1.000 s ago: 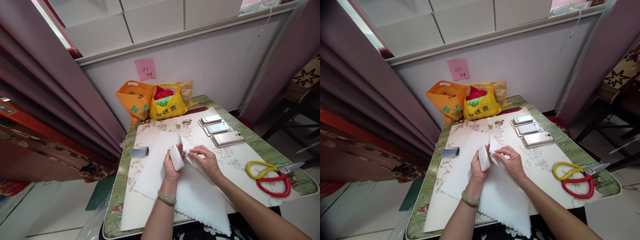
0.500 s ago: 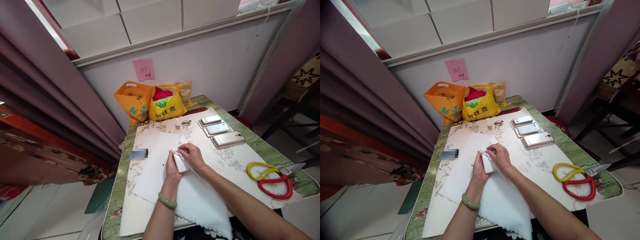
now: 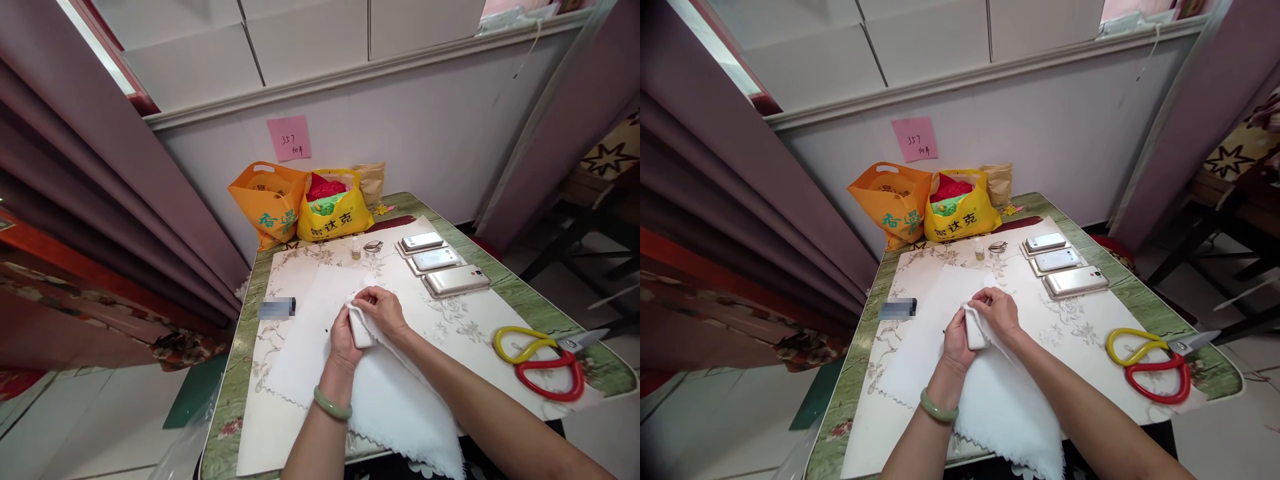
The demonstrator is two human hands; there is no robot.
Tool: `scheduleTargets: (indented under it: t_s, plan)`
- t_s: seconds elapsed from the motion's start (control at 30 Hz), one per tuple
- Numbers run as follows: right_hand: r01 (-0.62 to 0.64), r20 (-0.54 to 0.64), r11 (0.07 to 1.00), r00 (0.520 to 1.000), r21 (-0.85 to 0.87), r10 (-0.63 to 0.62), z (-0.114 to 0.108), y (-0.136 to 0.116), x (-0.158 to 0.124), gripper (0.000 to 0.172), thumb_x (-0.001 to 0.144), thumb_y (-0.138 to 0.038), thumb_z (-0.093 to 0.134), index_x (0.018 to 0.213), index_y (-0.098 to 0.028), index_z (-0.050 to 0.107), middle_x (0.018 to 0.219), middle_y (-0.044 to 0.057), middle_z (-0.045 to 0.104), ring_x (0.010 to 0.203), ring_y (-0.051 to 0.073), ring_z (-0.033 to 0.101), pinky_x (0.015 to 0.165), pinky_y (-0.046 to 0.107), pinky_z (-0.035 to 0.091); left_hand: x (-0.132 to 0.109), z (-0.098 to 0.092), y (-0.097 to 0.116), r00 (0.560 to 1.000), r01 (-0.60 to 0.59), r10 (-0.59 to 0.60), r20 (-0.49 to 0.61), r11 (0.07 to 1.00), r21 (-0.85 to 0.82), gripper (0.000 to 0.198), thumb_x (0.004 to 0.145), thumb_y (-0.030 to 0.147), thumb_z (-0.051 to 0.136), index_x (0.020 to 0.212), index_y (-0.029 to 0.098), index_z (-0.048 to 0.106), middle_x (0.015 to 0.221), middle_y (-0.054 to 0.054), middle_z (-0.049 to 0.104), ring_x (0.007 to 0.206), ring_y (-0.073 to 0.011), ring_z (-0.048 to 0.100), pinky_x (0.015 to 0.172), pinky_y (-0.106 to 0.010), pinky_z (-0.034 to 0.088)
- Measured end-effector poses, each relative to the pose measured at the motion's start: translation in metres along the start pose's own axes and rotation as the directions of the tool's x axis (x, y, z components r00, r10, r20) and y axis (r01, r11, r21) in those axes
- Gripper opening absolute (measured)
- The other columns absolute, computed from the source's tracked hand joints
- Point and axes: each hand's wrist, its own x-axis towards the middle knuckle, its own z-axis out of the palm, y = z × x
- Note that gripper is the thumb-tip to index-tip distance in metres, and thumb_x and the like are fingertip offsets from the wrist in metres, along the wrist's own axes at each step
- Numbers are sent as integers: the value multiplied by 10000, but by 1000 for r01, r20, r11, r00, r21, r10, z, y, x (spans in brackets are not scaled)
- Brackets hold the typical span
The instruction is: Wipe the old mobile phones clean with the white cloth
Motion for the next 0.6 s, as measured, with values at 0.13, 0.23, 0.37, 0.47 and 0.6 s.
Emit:
scheduleTargets:
  t_s: [0.13, 0.23, 0.37, 0.47, 0.6]
  plan:
    - [51, -90, 997, 994, -62, -56, 1, 1, -8, 176, 774, -411, 656, 739, -238, 671, 741, -9, 658, 628, 148, 557, 617, 266, 411, -2, -2, -1, 1000, 2, -2, 4, 1000, 4, 276, 855, 256, 557, 1062, 113, 671, 1053, -115, 704, 1047, -232, 644, 981, -338, 466]
    - [142, 46, 987, 989, -71, -139, -8, 4, -36, 148, 795, -387, 651, 758, -244, 665, 751, -10, 651, 628, 142, 552, 612, 260, 410, 0, -3, -1, 1000, 0, 1, 16, 1000, -24, 281, 854, 257, 572, 1110, 175, 654, 1007, -67, 714, 965, -200, 669, 937, -333, 497]
    - [179, 172, 980, 971, -84, -163, -16, 6, -55, 140, 775, -383, 683, 729, -252, 661, 728, -17, 645, 640, 146, 557, 593, 256, 403, 4, -4, 0, 999, 31, -31, 13, 999, -11, 239, 855, 278, 580, 1042, 161, 669, 881, -49, 716, 865, -181, 681, 881, -312, 522]
    - [127, 115, 986, 987, -104, -115, -9, 2, -37, 142, 766, -390, 687, 717, -258, 672, 724, -22, 648, 641, 145, 563, 591, 257, 396, 6, -5, 0, 999, 39, -39, -6, 999, 4, 254, 871, 299, 539, 989, 120, 676, 895, -91, 716, 913, -216, 676, 885, -336, 520]
    - [66, -18, 983, 997, -170, -70, 7, -5, 2, 147, 793, -388, 650, 730, -258, 675, 742, -24, 650, 648, 143, 565, 618, 263, 390, 5, -6, -1, 999, 20, -19, -31, 999, 27, 253, 872, 269, 521, 980, 99, 675, 919, -107, 717, 951, -222, 668, 927, -337, 492]
